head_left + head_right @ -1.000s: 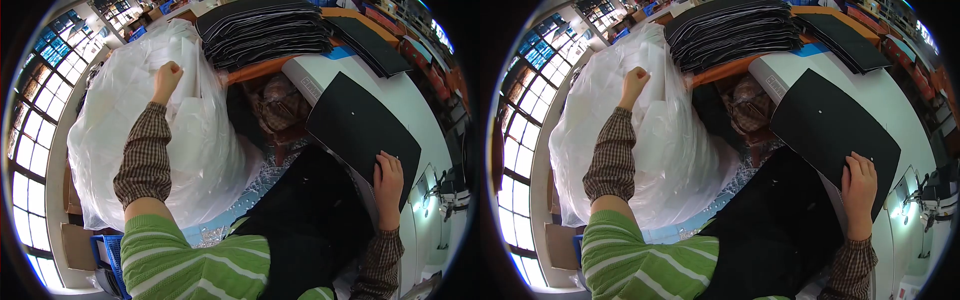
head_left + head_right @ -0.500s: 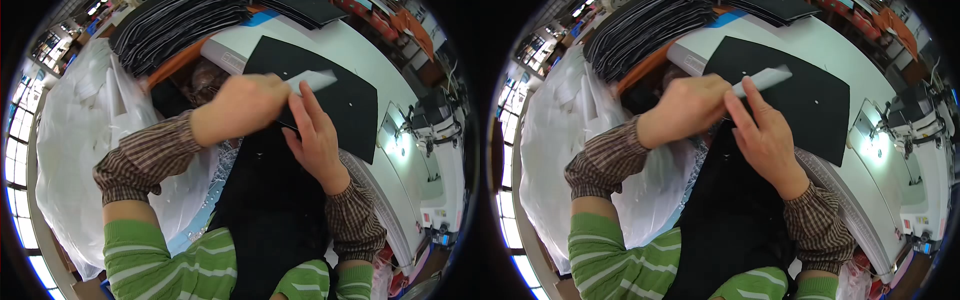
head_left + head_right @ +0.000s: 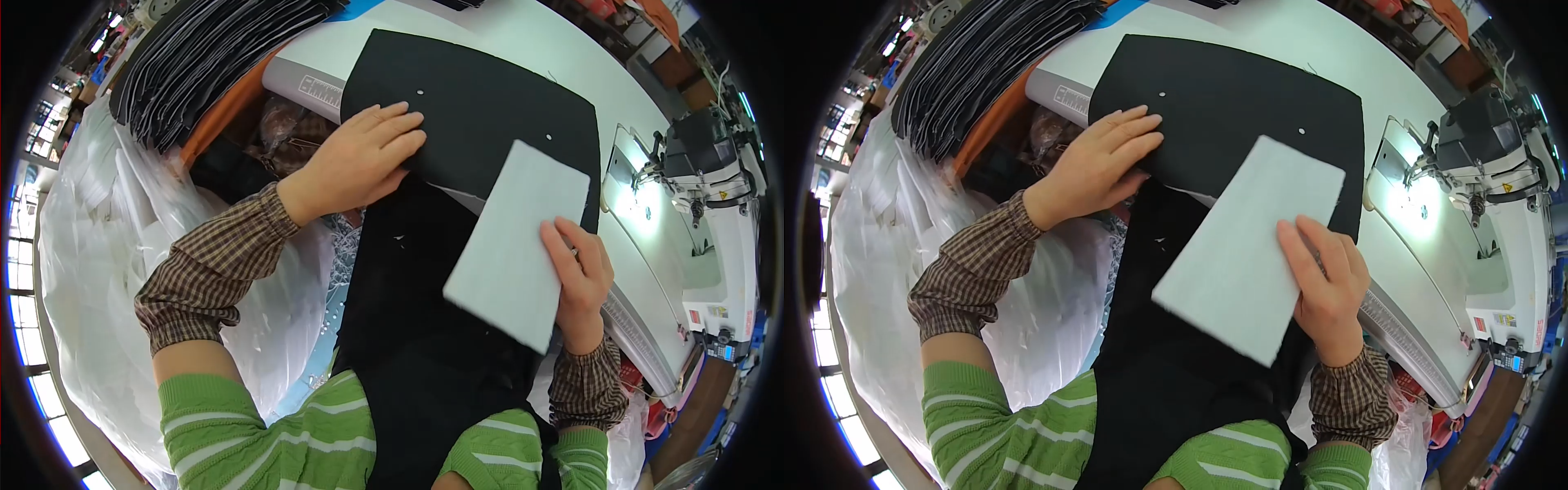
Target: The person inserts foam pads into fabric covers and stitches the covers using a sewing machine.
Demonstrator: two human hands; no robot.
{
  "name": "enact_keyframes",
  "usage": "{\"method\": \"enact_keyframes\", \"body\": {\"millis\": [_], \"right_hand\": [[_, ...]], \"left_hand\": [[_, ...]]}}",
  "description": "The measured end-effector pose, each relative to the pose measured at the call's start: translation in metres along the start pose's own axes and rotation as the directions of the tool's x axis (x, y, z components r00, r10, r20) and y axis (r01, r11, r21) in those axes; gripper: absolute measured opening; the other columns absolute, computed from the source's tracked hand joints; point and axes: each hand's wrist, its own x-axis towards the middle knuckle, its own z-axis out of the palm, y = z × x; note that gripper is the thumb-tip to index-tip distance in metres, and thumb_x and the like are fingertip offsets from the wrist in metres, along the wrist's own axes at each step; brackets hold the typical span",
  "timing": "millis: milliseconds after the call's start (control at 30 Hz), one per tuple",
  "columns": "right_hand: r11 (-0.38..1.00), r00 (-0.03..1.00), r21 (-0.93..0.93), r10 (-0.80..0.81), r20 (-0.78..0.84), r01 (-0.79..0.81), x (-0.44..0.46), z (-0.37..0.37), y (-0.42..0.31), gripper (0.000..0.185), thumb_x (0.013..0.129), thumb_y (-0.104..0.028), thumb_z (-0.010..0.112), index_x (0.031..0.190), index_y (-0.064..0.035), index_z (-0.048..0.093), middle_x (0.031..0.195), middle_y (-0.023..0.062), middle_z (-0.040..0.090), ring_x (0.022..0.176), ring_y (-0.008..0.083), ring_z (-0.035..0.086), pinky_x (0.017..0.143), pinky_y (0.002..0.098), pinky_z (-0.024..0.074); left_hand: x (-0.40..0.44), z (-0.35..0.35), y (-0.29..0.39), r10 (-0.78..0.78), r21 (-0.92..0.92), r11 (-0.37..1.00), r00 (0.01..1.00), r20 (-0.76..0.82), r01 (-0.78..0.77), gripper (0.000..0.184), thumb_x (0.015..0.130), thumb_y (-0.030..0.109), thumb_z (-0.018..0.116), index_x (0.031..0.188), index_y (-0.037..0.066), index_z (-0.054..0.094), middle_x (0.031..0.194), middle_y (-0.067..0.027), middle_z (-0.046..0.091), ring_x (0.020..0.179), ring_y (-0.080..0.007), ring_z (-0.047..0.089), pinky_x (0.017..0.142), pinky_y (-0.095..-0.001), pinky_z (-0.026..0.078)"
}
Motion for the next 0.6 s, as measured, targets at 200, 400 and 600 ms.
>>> {"method": "enact_keyframes", "body": {"millis": [200, 400, 600], "right_hand": [[0.975, 0.993, 0.192, -0.119, 0.019, 0.114, 0.001, -0.013, -0.005, 0.029, 0.083, -0.012, 0.074, 0.111, -0.0054, 0.077, 0.115, 0.0115, 0.07, 0.083, 0.0216, 0.065, 0.07, 0.0323, 0.0541], [0.906, 0.976, 0.366, -0.213, -0.033, 0.21, 0.006, -0.008, -0.018, 0.025, 0.086, -0.013, 0.07, 0.109, -0.004, 0.076, 0.116, 0.0135, 0.072, 0.087, 0.0234, 0.069, 0.07, 0.0345, 0.0562], [0.929, 0.972, 0.285, -0.231, -0.053, 0.236, 0.037, 0.012, -0.014, 0.025, 0.087, -0.011, 0.068, 0.109, -0.0031, 0.075, 0.117, 0.0127, 0.074, 0.093, 0.0242, 0.07, 0.075, 0.0341, 0.0575]], "left_hand": [[0.018, 0.003, -0.011, -0.065, -0.246, 0.966, 0.995, 0.077, 0.083, 0.038, 0.084, 0.011, 0.077, 0.121, 0.002, 0.069, 0.128, -0.014, 0.07, 0.122, -0.0318, 0.066, 0.103, -0.0374, 0.053], [0.036, -0.009, -0.036, -0.048, -0.495, 0.846, 0.954, 0.295, 0.196, 0.031, 0.09, 0.005, 0.07, 0.12, -0.002, 0.071, 0.127, -0.015, 0.072, 0.114, -0.0288, 0.07, 0.096, -0.0347, 0.056], [0.041, -0.016, -0.025, -0.2, -0.487, 0.793, 0.912, 0.358, 0.365, 0.027, 0.093, 0.001, 0.065, 0.119, -0.004, 0.071, 0.125, -0.0157, 0.074, 0.106, -0.0246, 0.072, 0.09, -0.0311, 0.056]]}}
